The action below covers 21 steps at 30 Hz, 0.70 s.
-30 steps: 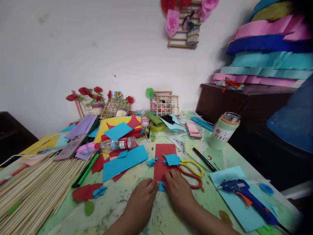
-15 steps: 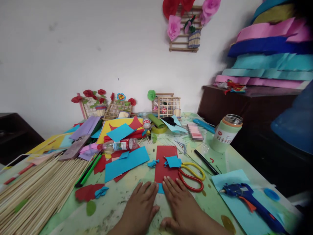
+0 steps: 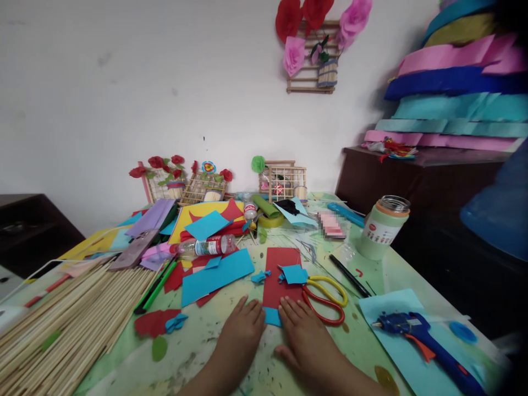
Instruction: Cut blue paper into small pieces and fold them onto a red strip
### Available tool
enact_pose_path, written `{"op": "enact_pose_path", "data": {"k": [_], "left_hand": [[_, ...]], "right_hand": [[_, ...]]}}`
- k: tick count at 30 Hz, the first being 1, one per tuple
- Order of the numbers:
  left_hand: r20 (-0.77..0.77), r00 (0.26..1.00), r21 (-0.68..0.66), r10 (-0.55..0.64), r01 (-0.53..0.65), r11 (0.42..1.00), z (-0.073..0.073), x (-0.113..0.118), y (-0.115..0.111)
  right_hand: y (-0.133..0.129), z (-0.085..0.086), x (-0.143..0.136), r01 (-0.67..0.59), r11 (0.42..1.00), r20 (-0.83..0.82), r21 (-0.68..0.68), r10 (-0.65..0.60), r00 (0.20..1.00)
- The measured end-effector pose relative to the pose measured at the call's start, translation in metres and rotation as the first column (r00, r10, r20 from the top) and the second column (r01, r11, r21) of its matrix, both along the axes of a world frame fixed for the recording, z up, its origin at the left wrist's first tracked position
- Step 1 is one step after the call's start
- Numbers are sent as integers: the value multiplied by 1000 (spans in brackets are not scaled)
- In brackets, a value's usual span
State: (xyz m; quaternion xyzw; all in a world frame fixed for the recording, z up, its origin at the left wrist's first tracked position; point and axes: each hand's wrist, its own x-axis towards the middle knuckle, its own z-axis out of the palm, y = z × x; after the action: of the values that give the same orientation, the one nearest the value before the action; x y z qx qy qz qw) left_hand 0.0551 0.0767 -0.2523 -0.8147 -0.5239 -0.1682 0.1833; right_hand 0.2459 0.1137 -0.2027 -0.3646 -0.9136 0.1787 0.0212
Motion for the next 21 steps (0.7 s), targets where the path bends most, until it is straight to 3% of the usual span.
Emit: {"op": "enact_pose_path", "data": {"k": [4, 8, 13, 16, 21], "left_hand": [[-16, 999, 83, -32, 33, 996, -3, 0, 4], [37, 998, 126, -45, 40, 991, 0, 2, 4], [78, 997, 142, -28, 16, 990, 8, 10, 4], [88, 991, 222, -101, 79, 972, 10, 13, 2], [146, 977, 276, -154, 109, 955, 14, 14, -3]], "right_hand": [[4, -18, -2, 37, 969, -127, 244, -6, 992], [18, -40, -3, 57, 828, -279, 558, 122, 952], [29, -47, -8, 45, 755, -314, 654, 216, 924], [20, -44, -13, 32, 708, -329, 706, 287, 900], [5, -33, -14, 47, 703, -402, 710, 349, 847]]}}
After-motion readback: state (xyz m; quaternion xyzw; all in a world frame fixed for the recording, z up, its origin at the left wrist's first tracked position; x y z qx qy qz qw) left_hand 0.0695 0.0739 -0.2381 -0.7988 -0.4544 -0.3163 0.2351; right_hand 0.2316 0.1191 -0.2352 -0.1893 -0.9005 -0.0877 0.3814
